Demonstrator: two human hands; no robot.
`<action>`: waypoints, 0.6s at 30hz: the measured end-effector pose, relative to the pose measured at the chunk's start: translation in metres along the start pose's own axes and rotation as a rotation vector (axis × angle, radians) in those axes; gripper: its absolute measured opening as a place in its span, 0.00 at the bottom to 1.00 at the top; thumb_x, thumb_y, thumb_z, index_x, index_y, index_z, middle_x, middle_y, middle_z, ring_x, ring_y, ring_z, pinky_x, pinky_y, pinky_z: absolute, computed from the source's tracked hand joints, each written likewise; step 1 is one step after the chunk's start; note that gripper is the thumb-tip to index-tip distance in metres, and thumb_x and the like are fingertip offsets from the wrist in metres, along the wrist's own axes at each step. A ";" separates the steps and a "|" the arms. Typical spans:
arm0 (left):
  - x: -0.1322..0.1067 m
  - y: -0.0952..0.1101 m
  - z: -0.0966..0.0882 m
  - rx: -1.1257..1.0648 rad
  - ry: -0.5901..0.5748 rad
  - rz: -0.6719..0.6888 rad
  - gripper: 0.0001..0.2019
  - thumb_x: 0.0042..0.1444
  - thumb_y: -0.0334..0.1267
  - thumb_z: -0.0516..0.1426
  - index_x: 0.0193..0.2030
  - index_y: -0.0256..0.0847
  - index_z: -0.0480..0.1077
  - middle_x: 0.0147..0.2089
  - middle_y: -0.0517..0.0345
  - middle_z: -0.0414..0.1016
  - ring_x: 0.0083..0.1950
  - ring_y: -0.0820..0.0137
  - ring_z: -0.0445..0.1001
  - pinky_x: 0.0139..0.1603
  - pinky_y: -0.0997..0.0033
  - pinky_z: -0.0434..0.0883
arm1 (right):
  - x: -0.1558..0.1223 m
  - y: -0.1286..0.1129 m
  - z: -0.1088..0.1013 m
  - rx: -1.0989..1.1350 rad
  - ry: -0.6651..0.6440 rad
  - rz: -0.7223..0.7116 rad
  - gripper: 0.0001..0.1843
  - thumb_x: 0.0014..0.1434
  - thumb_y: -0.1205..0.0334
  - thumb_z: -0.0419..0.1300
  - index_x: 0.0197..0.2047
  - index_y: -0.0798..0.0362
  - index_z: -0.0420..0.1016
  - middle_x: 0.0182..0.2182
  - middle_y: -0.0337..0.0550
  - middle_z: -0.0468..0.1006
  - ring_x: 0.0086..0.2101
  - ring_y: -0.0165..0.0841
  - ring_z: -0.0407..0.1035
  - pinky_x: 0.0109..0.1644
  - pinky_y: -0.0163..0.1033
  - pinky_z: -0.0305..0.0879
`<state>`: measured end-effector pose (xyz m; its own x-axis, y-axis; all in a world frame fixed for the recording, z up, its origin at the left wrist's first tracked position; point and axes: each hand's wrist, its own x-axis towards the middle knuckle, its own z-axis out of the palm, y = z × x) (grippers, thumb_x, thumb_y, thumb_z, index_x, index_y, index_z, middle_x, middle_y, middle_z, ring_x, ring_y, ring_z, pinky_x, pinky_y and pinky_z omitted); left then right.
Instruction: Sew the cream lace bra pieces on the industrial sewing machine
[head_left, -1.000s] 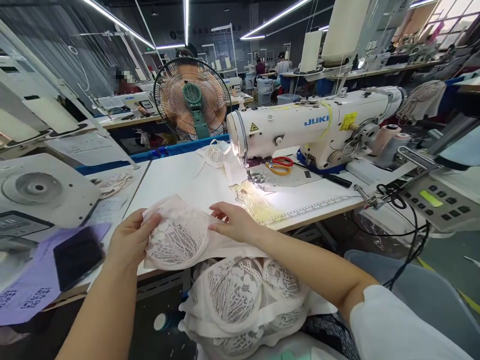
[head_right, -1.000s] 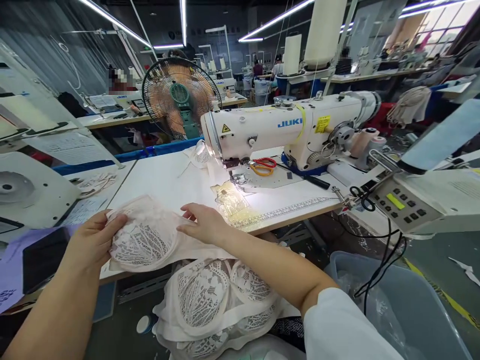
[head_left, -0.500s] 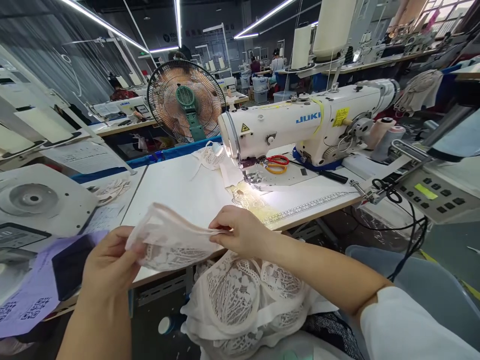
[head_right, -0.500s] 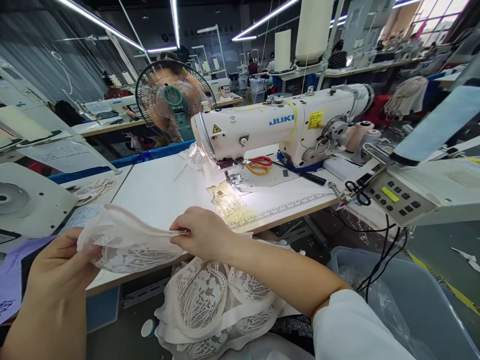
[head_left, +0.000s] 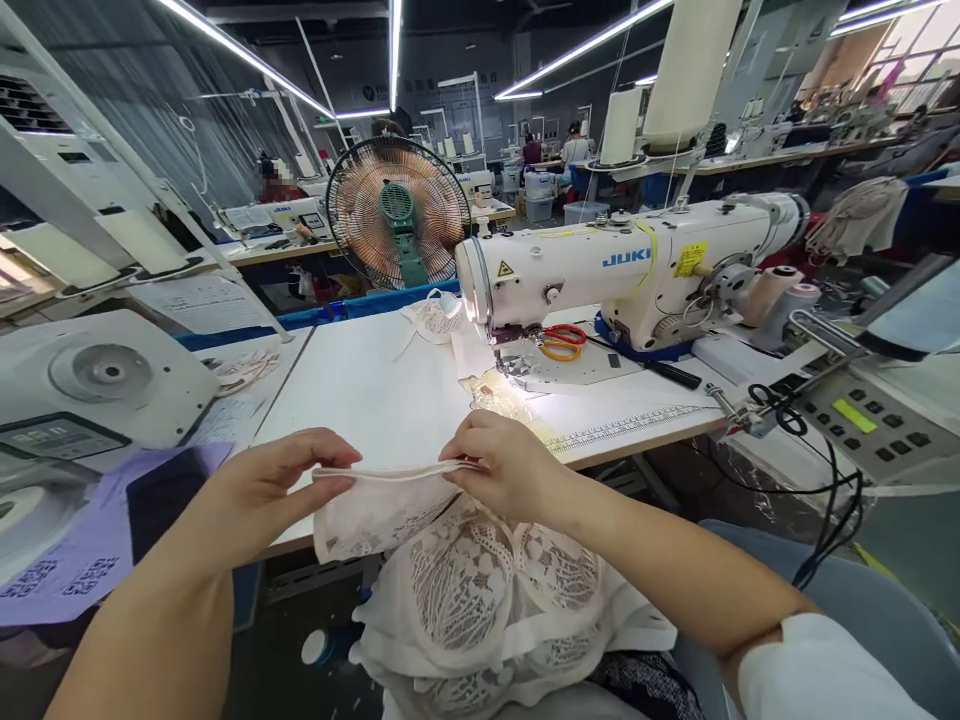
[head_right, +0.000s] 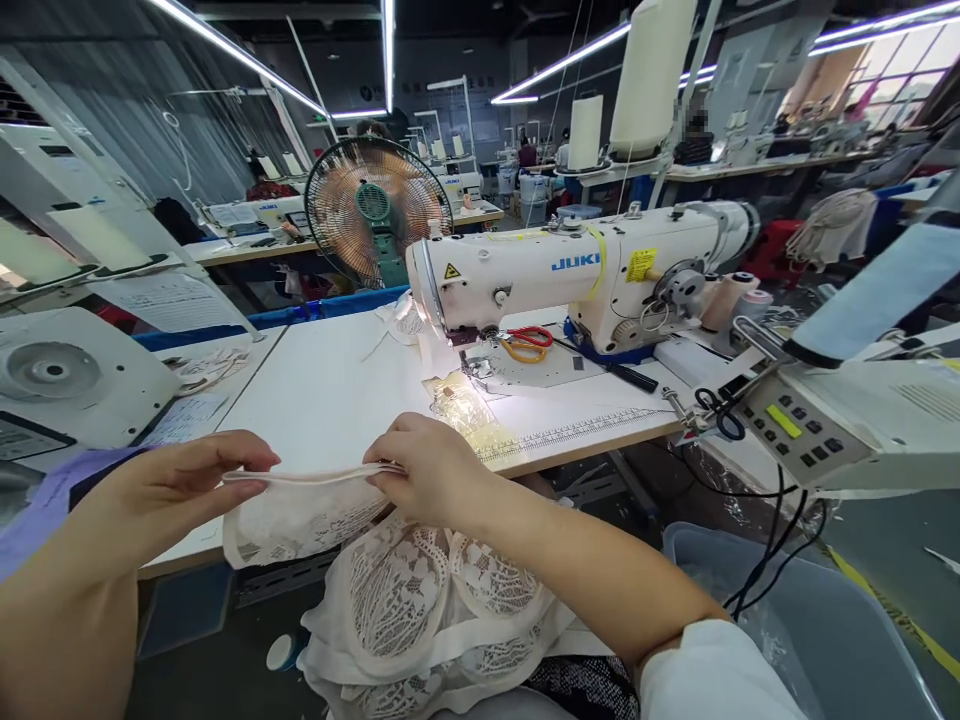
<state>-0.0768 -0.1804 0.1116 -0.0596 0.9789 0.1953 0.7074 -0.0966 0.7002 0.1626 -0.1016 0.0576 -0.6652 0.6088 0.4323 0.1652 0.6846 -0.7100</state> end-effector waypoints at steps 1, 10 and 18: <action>-0.001 0.001 -0.001 0.018 -0.031 0.016 0.08 0.40 0.46 0.63 0.28 0.49 0.77 0.30 0.57 0.76 0.31 0.67 0.71 0.32 0.71 0.71 | -0.002 0.000 -0.001 0.013 -0.006 -0.001 0.05 0.52 0.71 0.64 0.34 0.53 0.78 0.32 0.40 0.70 0.31 0.29 0.66 0.35 0.33 0.64; -0.004 0.047 -0.016 0.029 -0.173 -0.092 0.12 0.42 0.52 0.60 0.26 0.46 0.75 0.26 0.57 0.76 0.30 0.68 0.72 0.31 0.72 0.70 | -0.011 0.003 -0.019 0.114 -0.088 -0.077 0.09 0.59 0.62 0.57 0.37 0.54 0.78 0.32 0.44 0.73 0.33 0.32 0.68 0.37 0.36 0.65; 0.010 0.058 -0.020 -0.087 -0.320 -0.123 0.10 0.40 0.48 0.60 0.27 0.46 0.76 0.25 0.60 0.77 0.29 0.68 0.74 0.31 0.71 0.72 | -0.010 0.008 -0.030 0.364 -0.300 0.101 0.19 0.55 0.44 0.61 0.32 0.54 0.78 0.30 0.40 0.71 0.31 0.30 0.65 0.34 0.35 0.61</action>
<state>-0.0505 -0.1801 0.1683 0.0928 0.9897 -0.1093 0.6450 0.0239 0.7638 0.1924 -0.0899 0.0639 -0.8487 0.4854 0.2098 0.0094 0.4104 -0.9118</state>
